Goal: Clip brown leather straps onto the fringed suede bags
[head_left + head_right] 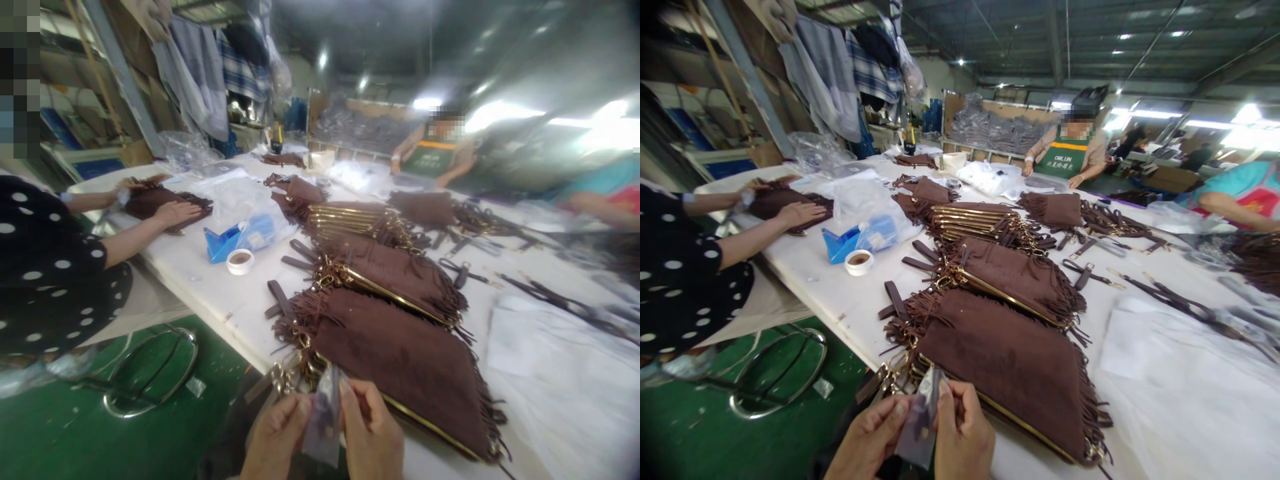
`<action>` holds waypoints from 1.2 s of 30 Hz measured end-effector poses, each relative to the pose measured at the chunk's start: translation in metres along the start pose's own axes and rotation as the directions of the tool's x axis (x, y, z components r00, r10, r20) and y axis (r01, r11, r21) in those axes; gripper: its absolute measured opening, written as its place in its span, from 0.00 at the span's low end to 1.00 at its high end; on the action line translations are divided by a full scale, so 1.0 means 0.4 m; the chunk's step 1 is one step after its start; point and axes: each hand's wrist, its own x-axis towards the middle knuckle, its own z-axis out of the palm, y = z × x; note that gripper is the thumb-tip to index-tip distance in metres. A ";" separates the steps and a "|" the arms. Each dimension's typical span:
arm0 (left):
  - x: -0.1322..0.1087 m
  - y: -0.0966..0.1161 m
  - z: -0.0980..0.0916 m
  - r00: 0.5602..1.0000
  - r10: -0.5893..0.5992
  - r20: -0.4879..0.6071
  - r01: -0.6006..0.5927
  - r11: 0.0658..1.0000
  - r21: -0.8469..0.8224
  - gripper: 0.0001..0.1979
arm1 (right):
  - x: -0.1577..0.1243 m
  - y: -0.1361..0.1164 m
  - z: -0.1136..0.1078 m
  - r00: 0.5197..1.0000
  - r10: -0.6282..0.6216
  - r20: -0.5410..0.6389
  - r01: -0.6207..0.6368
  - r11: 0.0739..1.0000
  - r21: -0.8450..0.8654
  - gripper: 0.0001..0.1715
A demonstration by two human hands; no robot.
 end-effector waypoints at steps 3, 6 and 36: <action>0.005 0.008 0.000 1.000 0.009 -0.027 -0.008 0.999 0.047 0.32 | 0.013 -0.017 0.000 0.999 -0.048 -0.008 0.048 0.998 -0.029 0.22; 0.005 0.027 0.009 0.999 0.005 -0.052 0.001 0.993 0.114 0.31 | 0.020 -0.028 0.000 0.999 -0.033 0.019 0.034 0.999 -0.028 0.22; -0.050 0.036 0.007 0.979 0.163 -0.121 -0.125 0.954 0.272 0.18 | -0.102 0.059 0.045 0.954 0.110 0.280 -0.194 0.935 0.295 0.28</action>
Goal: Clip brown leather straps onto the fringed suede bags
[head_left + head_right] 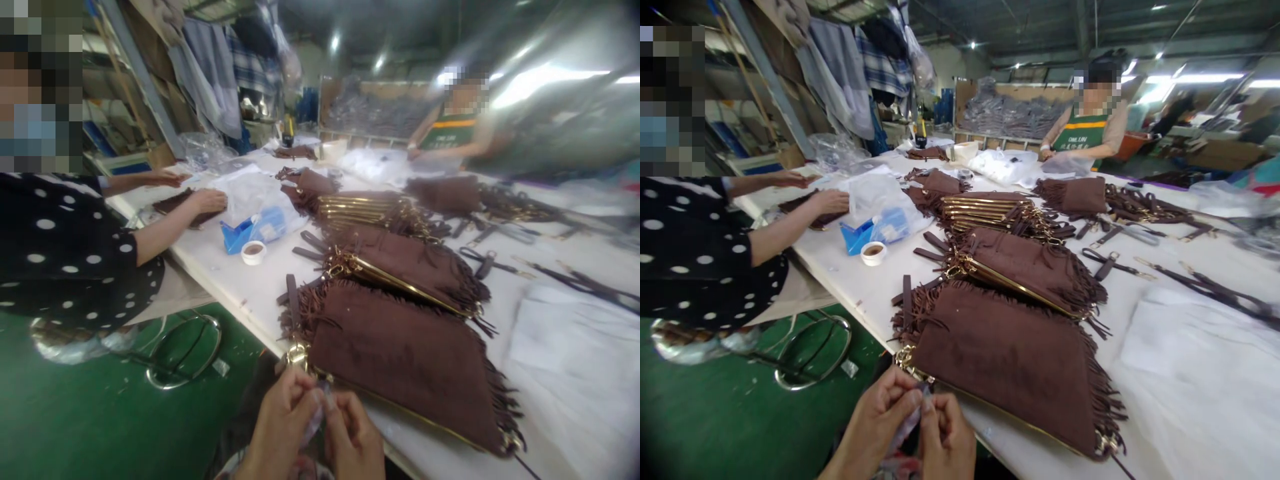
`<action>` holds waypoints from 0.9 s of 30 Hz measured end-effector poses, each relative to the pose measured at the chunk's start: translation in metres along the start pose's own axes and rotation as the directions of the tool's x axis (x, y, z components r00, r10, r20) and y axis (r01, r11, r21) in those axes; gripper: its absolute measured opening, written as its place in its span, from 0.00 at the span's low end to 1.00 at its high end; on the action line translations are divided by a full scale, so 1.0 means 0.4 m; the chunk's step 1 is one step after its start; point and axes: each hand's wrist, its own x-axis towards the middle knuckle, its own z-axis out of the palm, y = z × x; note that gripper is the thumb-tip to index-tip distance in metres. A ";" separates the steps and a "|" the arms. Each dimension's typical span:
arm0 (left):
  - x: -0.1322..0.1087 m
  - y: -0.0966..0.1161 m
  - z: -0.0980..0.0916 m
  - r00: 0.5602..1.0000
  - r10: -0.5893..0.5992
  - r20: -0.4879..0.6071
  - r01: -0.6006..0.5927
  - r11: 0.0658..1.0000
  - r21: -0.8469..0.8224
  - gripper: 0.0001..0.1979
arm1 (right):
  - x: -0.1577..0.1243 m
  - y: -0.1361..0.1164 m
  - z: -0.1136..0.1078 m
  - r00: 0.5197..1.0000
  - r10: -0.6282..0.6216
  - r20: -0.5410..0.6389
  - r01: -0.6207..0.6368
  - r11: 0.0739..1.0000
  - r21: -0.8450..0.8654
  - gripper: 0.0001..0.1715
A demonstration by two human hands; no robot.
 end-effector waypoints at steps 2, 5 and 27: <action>0.010 0.003 0.003 1.000 0.024 -0.009 -0.023 0.999 0.046 0.18 | 0.008 -0.009 -0.006 0.999 -0.016 -0.038 0.014 0.999 -0.038 0.28; 0.022 0.006 0.000 0.999 0.038 -0.010 -0.037 0.996 0.084 0.18 | 0.015 -0.027 -0.017 0.996 -0.046 -0.072 0.038 0.993 -0.116 0.27; 0.032 0.024 0.062 0.994 0.018 -0.104 -0.009 0.997 0.082 0.09 | 0.002 -0.029 -0.003 0.887 -0.373 -0.270 0.220 0.858 -0.463 0.25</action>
